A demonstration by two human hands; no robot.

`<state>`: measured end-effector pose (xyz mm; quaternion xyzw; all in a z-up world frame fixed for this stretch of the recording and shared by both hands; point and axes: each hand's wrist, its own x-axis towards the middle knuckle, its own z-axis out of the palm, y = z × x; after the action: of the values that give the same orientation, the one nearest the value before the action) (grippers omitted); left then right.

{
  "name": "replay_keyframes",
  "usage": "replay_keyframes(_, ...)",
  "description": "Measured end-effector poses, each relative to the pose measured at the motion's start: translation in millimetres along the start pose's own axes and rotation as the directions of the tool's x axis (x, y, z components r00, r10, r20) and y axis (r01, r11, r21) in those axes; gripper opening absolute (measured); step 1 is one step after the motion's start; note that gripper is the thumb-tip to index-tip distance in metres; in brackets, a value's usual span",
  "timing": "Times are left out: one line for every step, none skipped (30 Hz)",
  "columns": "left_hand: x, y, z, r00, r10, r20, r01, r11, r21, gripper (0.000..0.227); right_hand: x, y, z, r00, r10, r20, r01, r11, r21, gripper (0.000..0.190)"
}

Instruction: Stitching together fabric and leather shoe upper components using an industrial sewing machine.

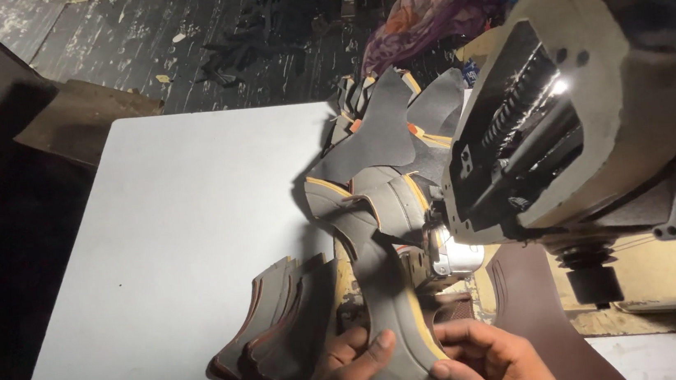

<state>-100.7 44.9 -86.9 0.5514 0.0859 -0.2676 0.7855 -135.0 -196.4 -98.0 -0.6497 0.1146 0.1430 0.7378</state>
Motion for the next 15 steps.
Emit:
replay_keyframes(-2.6,6.0,-0.1,0.99,-0.129,0.052,0.131,0.99,-0.055,0.039,-1.3,-8.3,0.3,0.995,0.084,0.059,-0.086,0.996,0.04,0.035)
replay_keyframes(-5.2,11.7,0.2,0.962,-0.251,0.111,0.263,0.959,-0.103,0.043,-2.8,-16.4,0.2,0.979,0.164,0.121,-0.174,0.982,0.074,0.038)
replay_keyframes(-8.0,18.5,2.5,0.961,-0.254,0.113,0.266,0.958,-0.105,0.043,-3.5,-15.8,-3.4,0.979,0.168,0.119,-0.177,0.982,0.072,0.038)
replay_keyframes(-10.5,25.3,5.5,0.95,-0.266,0.163,0.289,0.948,-0.134,0.041,-4.3,-15.4,-7.6,0.98,0.157,0.124,-0.166,0.984,0.061,0.038)
replay_keyframes(-12.3,34.3,7.8,0.938,-0.275,0.212,0.311,0.937,-0.158,0.041,-3.8,-15.8,-10.7,0.981,0.142,0.13,-0.15,0.987,0.053,0.039)
replay_keyframes(-12.8,39.4,8.3,0.937,-0.276,0.214,0.312,0.937,-0.156,0.041,-2.7,-12.8,-14.9,0.982,0.142,0.128,-0.149,0.987,0.054,0.039)
replay_keyframes(-13.5,43.3,9.4,0.94,-0.246,0.236,0.274,0.957,-0.094,0.04,-2.5,-9.3,-19.8,0.979,0.155,0.134,-0.158,0.987,0.013,0.037)
replay_keyframes(-14.2,47.1,10.4,0.941,-0.217,0.259,0.233,0.972,-0.032,0.04,-2.3,-5.6,-24.7,0.976,0.169,0.14,-0.167,0.986,-0.029,0.036)
replay_keyframes(-14.2,48.1,9.2,0.941,-0.218,0.259,0.234,0.972,-0.031,0.04,-2.8,-14.1,-21.6,0.976,0.17,0.139,-0.168,0.985,-0.027,0.036)
replay_keyframes(-14.3,49.2,7.7,0.944,-0.231,0.235,0.228,0.973,0.039,0.038,-3.3,-22.5,-18.2,0.969,0.207,0.137,-0.206,0.978,-0.022,0.034)
replay_keyframes(-14.9,50.1,6.0,0.947,-0.242,0.21,0.224,0.969,0.108,0.036,-3.9,-30.9,-14.5,0.96,0.244,0.135,-0.244,0.97,-0.018,0.034)
replay_keyframes(-15.9,49.7,5.3,0.947,-0.244,0.209,0.226,0.968,0.108,0.036,-4.2,-33.1,-14.0,0.96,0.246,0.136,-0.246,0.969,-0.017,0.034)
replay_keyframes(-16.0,49.2,5.1,0.947,-0.205,0.246,0.191,0.978,0.08,0.037,-4.0,-35.7,-14.1,0.946,0.276,0.171,-0.285,0.958,0.03,0.036)
replay_keyframes(-16.0,48.8,4.8,0.945,-0.165,0.282,0.157,0.986,0.051,0.037,-3.8,-38.3,-14.3,0.93,0.305,0.207,-0.326,0.942,0.077,0.037)
replay_keyframes(-15.4,45.1,3.4,0.945,-0.166,0.281,0.158,0.986,0.051,0.037,-3.1,-44.5,-12.4,0.929,0.306,0.208,-0.327,0.942,0.078,0.037)
